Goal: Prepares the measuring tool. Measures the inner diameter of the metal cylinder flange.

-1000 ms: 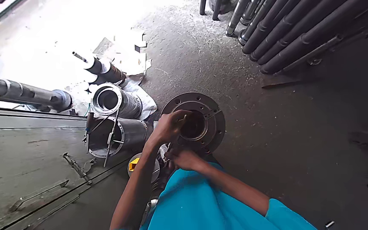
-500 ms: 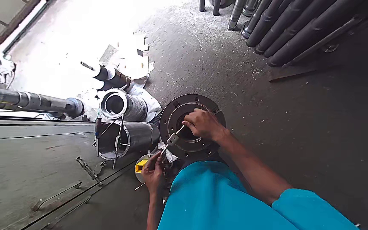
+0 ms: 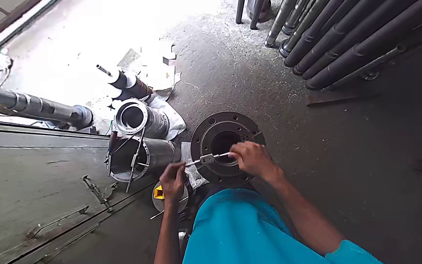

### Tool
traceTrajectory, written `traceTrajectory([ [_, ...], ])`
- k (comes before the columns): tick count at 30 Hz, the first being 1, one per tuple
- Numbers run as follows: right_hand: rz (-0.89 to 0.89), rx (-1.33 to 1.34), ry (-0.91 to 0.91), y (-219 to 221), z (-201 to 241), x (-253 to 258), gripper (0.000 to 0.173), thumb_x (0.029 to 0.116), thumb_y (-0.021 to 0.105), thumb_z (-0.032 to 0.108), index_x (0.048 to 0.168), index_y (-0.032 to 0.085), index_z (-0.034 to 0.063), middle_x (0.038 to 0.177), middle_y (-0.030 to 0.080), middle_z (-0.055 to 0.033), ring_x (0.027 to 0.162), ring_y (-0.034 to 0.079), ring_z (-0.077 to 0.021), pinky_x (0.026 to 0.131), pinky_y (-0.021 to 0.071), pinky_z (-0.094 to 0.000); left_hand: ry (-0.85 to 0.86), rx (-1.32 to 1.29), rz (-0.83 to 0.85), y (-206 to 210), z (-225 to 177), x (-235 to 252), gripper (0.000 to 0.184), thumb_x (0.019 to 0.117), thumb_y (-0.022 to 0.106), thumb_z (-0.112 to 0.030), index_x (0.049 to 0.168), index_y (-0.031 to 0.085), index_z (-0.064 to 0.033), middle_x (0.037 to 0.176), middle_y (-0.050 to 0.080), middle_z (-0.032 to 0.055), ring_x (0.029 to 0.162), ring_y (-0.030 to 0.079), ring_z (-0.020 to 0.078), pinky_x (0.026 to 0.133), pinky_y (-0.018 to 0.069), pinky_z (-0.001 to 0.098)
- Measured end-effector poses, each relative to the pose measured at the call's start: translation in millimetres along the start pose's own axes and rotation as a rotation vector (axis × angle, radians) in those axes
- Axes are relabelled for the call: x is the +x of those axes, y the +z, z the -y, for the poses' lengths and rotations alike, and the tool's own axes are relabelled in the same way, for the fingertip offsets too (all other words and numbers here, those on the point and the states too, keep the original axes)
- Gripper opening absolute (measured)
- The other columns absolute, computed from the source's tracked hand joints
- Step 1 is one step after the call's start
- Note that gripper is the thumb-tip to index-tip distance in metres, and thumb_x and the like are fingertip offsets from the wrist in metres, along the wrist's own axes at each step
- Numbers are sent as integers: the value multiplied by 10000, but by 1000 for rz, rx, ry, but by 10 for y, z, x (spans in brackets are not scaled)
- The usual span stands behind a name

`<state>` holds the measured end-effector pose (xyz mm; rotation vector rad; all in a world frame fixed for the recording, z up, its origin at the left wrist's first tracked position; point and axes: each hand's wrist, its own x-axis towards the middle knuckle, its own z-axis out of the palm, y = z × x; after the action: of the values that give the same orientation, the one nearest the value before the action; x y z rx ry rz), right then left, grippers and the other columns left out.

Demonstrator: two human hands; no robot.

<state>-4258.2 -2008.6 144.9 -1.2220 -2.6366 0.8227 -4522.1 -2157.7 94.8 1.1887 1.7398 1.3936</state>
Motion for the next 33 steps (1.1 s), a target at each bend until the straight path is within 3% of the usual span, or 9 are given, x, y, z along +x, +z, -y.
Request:
traceTrajectory([
  [5, 67, 25, -120, -52, -35, 642, 242, 1080, 506, 316, 1187, 692, 204, 930, 715, -87, 903, 710, -312, 732, 565, -537, -145, -68, -107, 374, -291, -816, 125, 931, 666, -4, 1037, 689, 59, 886, 771, 68, 603, 686, 86, 516, 585, 242],
  [10, 263, -32, -6, -289, 27, 259, 213, 1030, 581, 295, 992, 739, 157, 798, 706, -78, 790, 706, -300, 676, 550, -551, -341, -171, -244, 256, -288, -209, 197, 1006, 579, -23, 1155, 627, 96, 901, 742, 78, 529, 647, 93, 474, 581, 262],
  [14, 675, 440, 43, 1, 262, -46, 383, 1090, 483, 278, 1016, 745, 9, 880, 758, -120, 809, 734, -265, 832, 571, -550, -365, -20, 182, 329, -431, 884, 231, 1044, 591, -167, 1219, 689, -52, 990, 762, 59, 585, 622, 81, 518, 523, 252],
  [18, 465, 889, 335, 581, 1039, -36, 390, 1107, 432, 275, 1054, 690, -13, 860, 736, -73, 753, 709, -152, 788, 594, -388, 8, 485, 798, 831, -926, 1259, 138, 944, 668, -74, 1061, 741, -88, 901, 732, 132, 775, 696, 307, 703, 555, 546],
  [22, 415, 970, 327, 601, 1239, 179, 270, 1042, 507, 149, 930, 700, -4, 742, 715, 12, 595, 620, -12, 607, 524, -227, 248, 741, 1108, 1109, -1076, 1167, 176, 920, 692, -128, 1082, 746, -174, 805, 702, 95, 725, 683, 310, 624, 528, 551],
  [25, 445, 819, 79, 414, 886, 85, 278, 1056, 533, 212, 1041, 720, 6, 877, 732, -61, 751, 687, -114, 736, 583, -336, 127, 660, 929, 708, -1021, 1111, 308, 997, 617, -217, 1293, 689, -261, 948, 751, 38, 800, 709, 247, 724, 563, 559],
  [28, -49, 542, 37, 186, 524, 54, 270, 1006, 568, 244, 980, 769, 64, 846, 746, -79, 799, 724, -208, 764, 592, -475, -14, 475, 620, 41, -599, 771, 288, 1044, 549, -306, 1241, 717, -179, 1083, 761, -9, 906, 719, 137, 840, 584, 453],
  [30, -287, 301, -8, 43, 247, 194, 223, 981, 611, 230, 968, 783, 88, 893, 750, -73, 845, 723, -243, 766, 596, -487, -134, 184, 442, -207, -313, 403, 293, 1047, 533, -238, 1204, 713, -68, 1011, 757, -5, 789, 691, 57, 717, 587, 274],
  [33, -148, 94, -14, -130, -84, 373, 207, 981, 636, 275, 944, 787, 138, 939, 745, -48, 874, 696, -264, 752, 562, -504, -319, -243, 167, -96, -223, -90, 240, 1012, 585, -92, 1177, 698, 41, 931, 771, 71, 511, 572, 43, 443, 472, 202],
])
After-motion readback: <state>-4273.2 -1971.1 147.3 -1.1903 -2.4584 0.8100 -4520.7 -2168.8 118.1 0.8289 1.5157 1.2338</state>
